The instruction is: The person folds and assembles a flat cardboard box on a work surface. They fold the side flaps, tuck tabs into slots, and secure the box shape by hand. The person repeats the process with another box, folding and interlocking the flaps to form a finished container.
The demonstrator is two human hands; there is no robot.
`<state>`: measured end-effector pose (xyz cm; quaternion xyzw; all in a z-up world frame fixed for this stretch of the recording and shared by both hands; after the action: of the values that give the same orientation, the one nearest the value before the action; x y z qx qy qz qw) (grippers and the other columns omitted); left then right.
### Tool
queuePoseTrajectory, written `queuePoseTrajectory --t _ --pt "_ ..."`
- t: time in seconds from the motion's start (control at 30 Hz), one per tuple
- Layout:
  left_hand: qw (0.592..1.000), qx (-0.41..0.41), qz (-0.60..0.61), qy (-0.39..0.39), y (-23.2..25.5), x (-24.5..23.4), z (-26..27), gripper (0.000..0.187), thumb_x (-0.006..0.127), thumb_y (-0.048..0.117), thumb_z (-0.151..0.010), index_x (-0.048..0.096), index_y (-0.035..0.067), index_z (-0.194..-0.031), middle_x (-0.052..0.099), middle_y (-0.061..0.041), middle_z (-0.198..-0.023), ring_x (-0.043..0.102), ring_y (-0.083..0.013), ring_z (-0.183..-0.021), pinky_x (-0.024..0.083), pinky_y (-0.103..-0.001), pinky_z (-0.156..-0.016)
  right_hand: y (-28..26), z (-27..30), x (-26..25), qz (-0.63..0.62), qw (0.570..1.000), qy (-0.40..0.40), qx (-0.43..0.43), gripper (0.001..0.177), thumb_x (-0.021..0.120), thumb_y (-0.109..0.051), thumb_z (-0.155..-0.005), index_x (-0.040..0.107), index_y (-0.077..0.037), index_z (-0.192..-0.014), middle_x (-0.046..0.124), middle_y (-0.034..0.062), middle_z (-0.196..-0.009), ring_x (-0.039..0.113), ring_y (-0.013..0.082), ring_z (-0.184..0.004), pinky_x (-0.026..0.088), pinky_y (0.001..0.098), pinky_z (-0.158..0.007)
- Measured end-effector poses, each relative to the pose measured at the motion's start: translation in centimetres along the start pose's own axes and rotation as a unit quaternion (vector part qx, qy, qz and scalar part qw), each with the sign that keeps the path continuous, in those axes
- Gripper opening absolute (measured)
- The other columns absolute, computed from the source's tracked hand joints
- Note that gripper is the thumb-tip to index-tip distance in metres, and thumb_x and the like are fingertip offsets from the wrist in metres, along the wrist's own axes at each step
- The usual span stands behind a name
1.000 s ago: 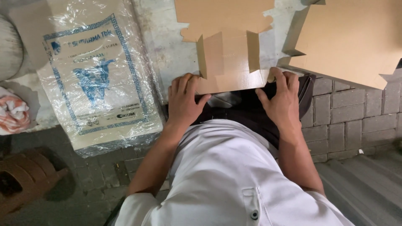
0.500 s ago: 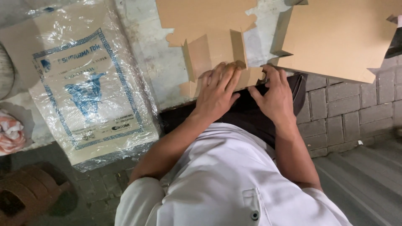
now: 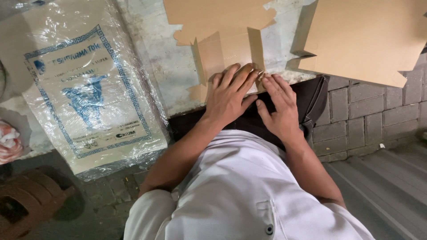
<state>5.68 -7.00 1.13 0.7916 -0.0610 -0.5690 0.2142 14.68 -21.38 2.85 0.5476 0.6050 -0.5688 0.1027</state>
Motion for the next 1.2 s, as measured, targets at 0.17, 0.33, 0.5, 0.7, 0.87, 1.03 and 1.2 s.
queuePoseTrajectory --t 0.17,0.33,0.5,0.7,0.87,1.03,1.2 --pt "1.0 -0.001 -0.007 0.003 -0.6 0.8 0.0 0.069 0.071 0.049 -0.089 0.045 0.021 -0.147 0.047 0.0 -0.146 0.04 -0.0247 -0.136 0.037 -0.043 -0.094 -0.2 0.1 0.1 0.119 0.992 -0.028 -0.028 0.064 0.068 -0.025 -0.094 0.047 -0.004 -0.15 0.065 0.0137 -0.13 0.043 0.0329 -0.139 0.036 0.0445 -0.1" --pt "1.0 0.006 -0.022 0.009 -0.7 0.4 -0.3 0.063 0.068 0.051 -0.09 0.049 0.023 -0.143 0.048 0.002 -0.145 0.042 -0.0224 -0.135 0.037 -0.042 -0.091 -0.6 -1.2 -0.2 0.192 0.98 -0.029 -0.041 0.063 0.064 -0.033 -0.096 0.05 -0.001 -0.148 0.075 0.0118 -0.098 0.041 0.0311 -0.142 0.033 0.0465 -0.103" --pt "0.999 -0.004 -0.024 0.027 -0.4 0.4 -0.2 0.066 0.07 0.051 -0.088 0.048 0.024 -0.144 0.05 0.002 -0.144 0.045 -0.0219 -0.134 0.037 -0.042 -0.092 -0.1 0.3 0.0 0.155 0.986 -0.063 0.007 0.065 0.062 -0.031 -0.087 0.047 -0.001 -0.142 0.067 0.0107 -0.129 0.043 0.0337 -0.139 0.027 0.0531 -0.107" --pt "0.999 -0.006 -0.03 0.041 -0.3 0.4 -0.3 0.06 0.067 0.053 -0.09 0.052 0.025 -0.141 0.052 0.003 -0.143 0.046 -0.0208 -0.132 0.038 -0.041 -0.091 0.0 -0.5 0.1 0.167 0.985 -0.052 0.006 0.051 0.058 -0.027 -0.096 0.049 0.005 -0.134 0.068 0.0177 -0.123 0.041 0.0376 -0.14 0.023 0.0586 -0.109" --pt "0.999 -0.013 -0.018 0.03 -0.6 0.2 -0.7 0.062 0.069 0.051 -0.088 0.051 0.026 -0.142 0.051 0.004 -0.144 0.045 -0.0201 -0.134 0.037 -0.042 -0.093 0.0 1.0 -0.5 0.15 0.986 -0.069 0.012 0.051 0.055 -0.028 -0.096 0.047 0.003 -0.136 0.064 0.0138 -0.131 0.039 0.0389 -0.141 0.02 0.0631 -0.111" --pt "0.999 -0.013 -0.021 0.025 -0.4 0.7 -0.2 0.061 0.069 0.051 -0.088 0.052 0.026 -0.141 0.052 0.003 -0.143 0.045 -0.0207 -0.133 0.038 -0.043 -0.093 0.8 0.9 0.3 0.149 0.986 -0.076 0.013 0.054 0.06 -0.028 -0.093 0.047 0.002 -0.136 0.063 0.0097 -0.135 0.039 0.0377 -0.142 0.019 0.065 -0.112" --pt "0.976 0.088 0.068 0.188 -0.8 -0.2 0.4 0.037 0.054 0.042 -0.098 0.065 0.02 -0.125 0.063 -0.002 -0.121 0.058 -0.0268 -0.116 0.041 -0.042 -0.087 2.0 2.3 0.8 0.057 0.998 -0.038 0.001 0.052 0.064 -0.018 -0.092 0.044 0.002 -0.136 0.056 0.0109 -0.145 0.041 0.0377 -0.14 0.012 0.0594 -0.115"
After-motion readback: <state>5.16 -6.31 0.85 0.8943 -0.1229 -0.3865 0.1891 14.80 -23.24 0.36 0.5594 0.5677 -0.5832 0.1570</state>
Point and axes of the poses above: each hand's wrist, its own z-axis away from the middle knuckle, its own x-axis out of the palm, y = z × x, the point moved 2 cm from there along -z, towards the middle knuckle
